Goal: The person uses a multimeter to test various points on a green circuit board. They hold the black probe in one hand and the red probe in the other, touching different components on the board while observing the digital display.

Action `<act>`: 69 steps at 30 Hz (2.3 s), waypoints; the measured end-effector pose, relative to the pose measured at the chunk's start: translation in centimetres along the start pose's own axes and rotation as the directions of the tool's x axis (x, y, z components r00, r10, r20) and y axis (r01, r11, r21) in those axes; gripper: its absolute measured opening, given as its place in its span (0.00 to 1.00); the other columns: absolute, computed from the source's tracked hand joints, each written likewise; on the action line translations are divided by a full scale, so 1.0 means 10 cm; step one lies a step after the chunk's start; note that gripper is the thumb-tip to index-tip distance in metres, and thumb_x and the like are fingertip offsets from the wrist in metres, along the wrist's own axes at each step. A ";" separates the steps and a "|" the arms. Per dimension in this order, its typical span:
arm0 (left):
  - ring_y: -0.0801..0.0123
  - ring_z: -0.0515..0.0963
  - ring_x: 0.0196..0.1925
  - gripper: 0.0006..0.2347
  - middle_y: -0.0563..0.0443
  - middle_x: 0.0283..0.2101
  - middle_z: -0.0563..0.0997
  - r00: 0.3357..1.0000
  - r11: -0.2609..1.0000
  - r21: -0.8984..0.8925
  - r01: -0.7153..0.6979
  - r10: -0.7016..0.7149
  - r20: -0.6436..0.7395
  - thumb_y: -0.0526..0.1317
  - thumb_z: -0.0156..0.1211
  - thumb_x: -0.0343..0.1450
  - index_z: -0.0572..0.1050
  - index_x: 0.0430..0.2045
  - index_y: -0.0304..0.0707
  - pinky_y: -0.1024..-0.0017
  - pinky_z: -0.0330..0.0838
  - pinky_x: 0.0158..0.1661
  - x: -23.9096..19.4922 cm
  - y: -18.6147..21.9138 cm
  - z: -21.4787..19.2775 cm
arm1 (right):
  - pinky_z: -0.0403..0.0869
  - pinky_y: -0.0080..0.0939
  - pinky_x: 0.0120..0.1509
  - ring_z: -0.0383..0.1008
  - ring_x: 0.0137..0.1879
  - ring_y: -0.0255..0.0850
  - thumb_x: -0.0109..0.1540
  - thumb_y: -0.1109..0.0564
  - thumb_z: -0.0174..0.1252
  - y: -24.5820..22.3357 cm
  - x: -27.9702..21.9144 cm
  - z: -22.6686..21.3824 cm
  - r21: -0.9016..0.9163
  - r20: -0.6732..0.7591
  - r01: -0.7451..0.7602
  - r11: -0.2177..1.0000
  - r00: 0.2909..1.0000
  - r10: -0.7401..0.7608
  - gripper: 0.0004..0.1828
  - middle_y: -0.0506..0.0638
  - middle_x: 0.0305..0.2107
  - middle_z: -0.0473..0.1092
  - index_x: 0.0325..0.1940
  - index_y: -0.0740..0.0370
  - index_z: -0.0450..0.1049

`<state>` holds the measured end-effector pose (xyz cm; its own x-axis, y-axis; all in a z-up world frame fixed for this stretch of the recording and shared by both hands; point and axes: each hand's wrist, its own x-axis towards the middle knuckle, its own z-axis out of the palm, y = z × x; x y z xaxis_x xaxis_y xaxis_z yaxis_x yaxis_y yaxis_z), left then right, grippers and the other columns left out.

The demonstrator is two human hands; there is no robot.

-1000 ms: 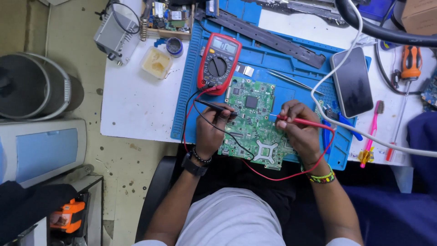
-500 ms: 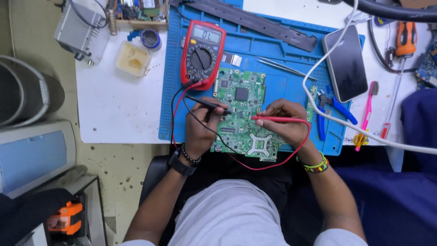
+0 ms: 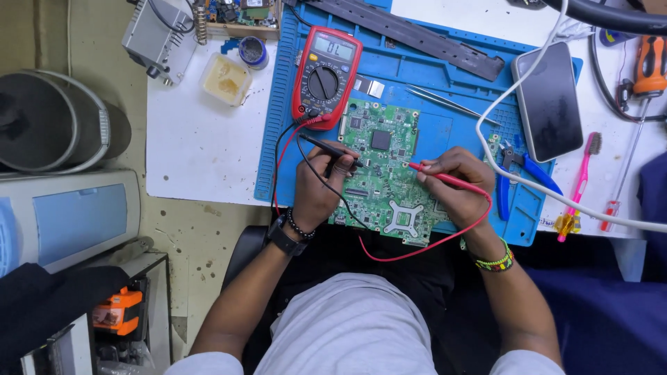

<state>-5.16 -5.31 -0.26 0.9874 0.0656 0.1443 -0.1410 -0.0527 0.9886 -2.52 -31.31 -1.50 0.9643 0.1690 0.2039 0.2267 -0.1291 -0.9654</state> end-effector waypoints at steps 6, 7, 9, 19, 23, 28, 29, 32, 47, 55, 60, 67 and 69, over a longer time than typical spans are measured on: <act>0.52 0.86 0.34 0.11 0.42 0.37 0.80 1.000 0.999 0.052 0.009 -0.008 -0.009 0.37 0.50 0.81 0.77 0.31 0.30 0.59 0.84 0.35 -0.02 -0.03 0.03 | 0.78 0.41 0.39 0.78 0.32 0.41 0.54 0.74 0.71 0.09 0.01 -0.05 0.198 0.073 -0.080 0.977 0.995 0.067 0.08 0.57 0.21 0.66 0.30 0.73 0.77; 0.53 0.86 0.34 0.11 0.42 0.37 0.80 1.000 0.999 0.044 0.014 -0.013 -0.011 0.37 0.50 0.81 0.77 0.32 0.31 0.58 0.84 0.35 -0.03 -0.04 0.03 | 0.77 0.40 0.38 0.78 0.31 0.41 0.53 0.73 0.72 0.05 0.01 -0.03 0.175 0.082 -0.058 0.983 0.996 0.044 0.08 0.57 0.21 0.66 0.29 0.72 0.77; 0.53 0.86 0.34 0.11 0.42 0.36 0.79 1.000 0.999 0.044 0.011 -0.011 -0.014 0.37 0.50 0.81 0.78 0.34 0.32 0.58 0.85 0.35 -0.03 -0.07 0.03 | 0.76 0.39 0.37 0.78 0.31 0.40 0.53 0.73 0.72 -0.06 0.05 0.03 0.160 0.090 -0.027 0.987 0.996 0.013 0.09 0.57 0.20 0.65 0.29 0.72 0.77; 0.53 0.86 0.35 0.11 0.42 0.36 0.79 0.999 0.996 0.072 -0.046 0.046 -0.002 0.38 0.50 0.81 0.78 0.34 0.32 0.61 0.84 0.35 -0.06 -0.13 0.04 | 0.75 0.40 0.35 0.79 0.29 0.49 0.53 0.72 0.74 -0.13 0.05 0.07 0.027 0.119 0.046 0.999 0.992 -0.049 0.08 0.58 0.18 0.68 0.27 0.71 0.79; 0.47 0.86 0.35 0.11 0.39 0.35 0.78 0.998 0.994 0.090 -0.061 0.062 -0.007 0.38 0.50 0.81 0.78 0.35 0.30 0.60 0.84 0.33 -0.09 -0.09 0.04 | 0.73 0.38 0.34 0.78 0.29 0.47 0.54 0.71 0.74 -0.16 0.03 0.09 -0.007 0.137 0.068 0.998 0.988 -0.067 0.09 0.58 0.17 0.67 0.28 0.70 0.79; 0.51 0.86 0.35 0.11 0.41 0.34 0.78 0.996 0.993 0.083 -0.085 0.086 -0.018 0.39 0.50 0.81 0.78 0.36 0.33 0.62 0.84 0.33 -0.10 -0.14 0.03 | 0.74 0.38 0.35 0.80 0.31 0.52 0.54 0.71 0.75 -0.13 0.03 0.12 -0.035 0.139 0.103 0.994 0.986 -0.097 0.09 0.57 0.18 0.67 0.27 0.70 0.79; 0.51 0.86 0.35 0.11 0.41 0.34 0.78 0.996 0.994 0.077 -0.083 0.084 -0.010 0.39 0.50 0.81 0.78 0.36 0.33 0.61 0.84 0.33 -0.11 -0.14 0.03 | 0.74 0.39 0.35 0.80 0.31 0.54 0.54 0.71 0.75 -0.14 0.02 0.13 -0.047 0.137 0.113 0.993 0.985 -0.105 0.09 0.58 0.18 0.67 0.27 0.69 0.79; 0.50 0.86 0.36 0.11 0.39 0.34 0.78 0.997 0.995 0.058 -0.081 0.081 -0.004 0.39 0.49 0.82 0.78 0.37 0.32 0.59 0.84 0.34 -0.10 -0.12 0.04 | 0.72 0.40 0.34 0.78 0.29 0.55 0.55 0.72 0.74 -0.19 0.03 0.12 -0.050 0.156 0.111 0.993 0.983 -0.102 0.09 0.59 0.17 0.67 0.28 0.70 0.78; 0.54 0.83 0.40 0.09 0.45 0.40 0.77 0.979 0.990 -0.035 -0.136 0.129 -0.161 0.39 0.49 0.82 0.76 0.37 0.36 0.64 0.83 0.38 -0.11 -0.12 0.04 | 0.73 0.41 0.33 0.77 0.32 0.65 0.56 0.70 0.74 -0.21 0.02 0.10 -0.053 0.161 0.108 0.993 0.982 -0.099 0.08 0.61 0.19 0.69 0.30 0.69 0.79; 0.58 0.85 0.39 0.08 0.47 0.38 0.80 0.956 0.988 0.038 -0.153 0.157 -0.248 0.36 0.52 0.80 0.76 0.32 0.36 0.65 0.84 0.37 -0.13 -0.22 0.03 | 0.73 0.41 0.30 0.75 0.29 0.66 0.56 0.70 0.73 -0.24 0.03 0.09 -0.062 0.169 0.101 0.993 0.982 -0.089 0.07 0.62 0.19 0.71 0.30 0.69 0.79; 0.55 0.85 0.38 0.08 0.47 0.36 0.79 0.948 0.963 0.201 -0.179 0.224 -0.228 0.36 0.52 0.80 0.75 0.32 0.35 0.66 0.83 0.35 -0.24 -0.21 0.05 | 0.71 0.40 0.30 0.79 0.31 0.58 0.55 0.69 0.73 -0.18 0.03 0.07 -0.074 0.146 0.108 0.991 0.985 -0.096 0.08 0.61 0.20 0.72 0.30 0.68 0.79; 0.49 0.83 0.38 0.09 0.48 0.36 0.75 0.953 0.954 0.264 -0.145 0.206 -0.221 0.33 0.44 0.81 0.72 0.33 0.36 0.58 0.83 0.35 -0.24 -0.18 0.06 | 0.69 0.39 0.27 0.78 0.27 0.54 0.54 0.70 0.73 -0.21 0.05 0.09 -0.068 0.133 0.097 0.993 0.987 -0.087 0.08 0.60 0.18 0.69 0.28 0.67 0.79; 0.47 0.82 0.39 0.10 0.47 0.36 0.74 0.955 0.958 0.253 -0.136 0.194 -0.223 0.33 0.41 0.82 0.71 0.33 0.36 0.56 0.83 0.35 -0.26 -0.14 0.07 | 0.67 0.37 0.25 0.77 0.25 0.54 0.54 0.70 0.73 -0.21 0.04 0.09 -0.069 0.136 0.089 0.994 0.988 -0.079 0.08 0.59 0.17 0.69 0.28 0.67 0.78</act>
<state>-7.43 -6.12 -2.05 0.8997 0.2742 0.3397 -0.2511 -0.3113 0.9165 -2.76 -30.08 0.41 0.9158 0.3103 0.2551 0.3203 -0.1808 -0.9299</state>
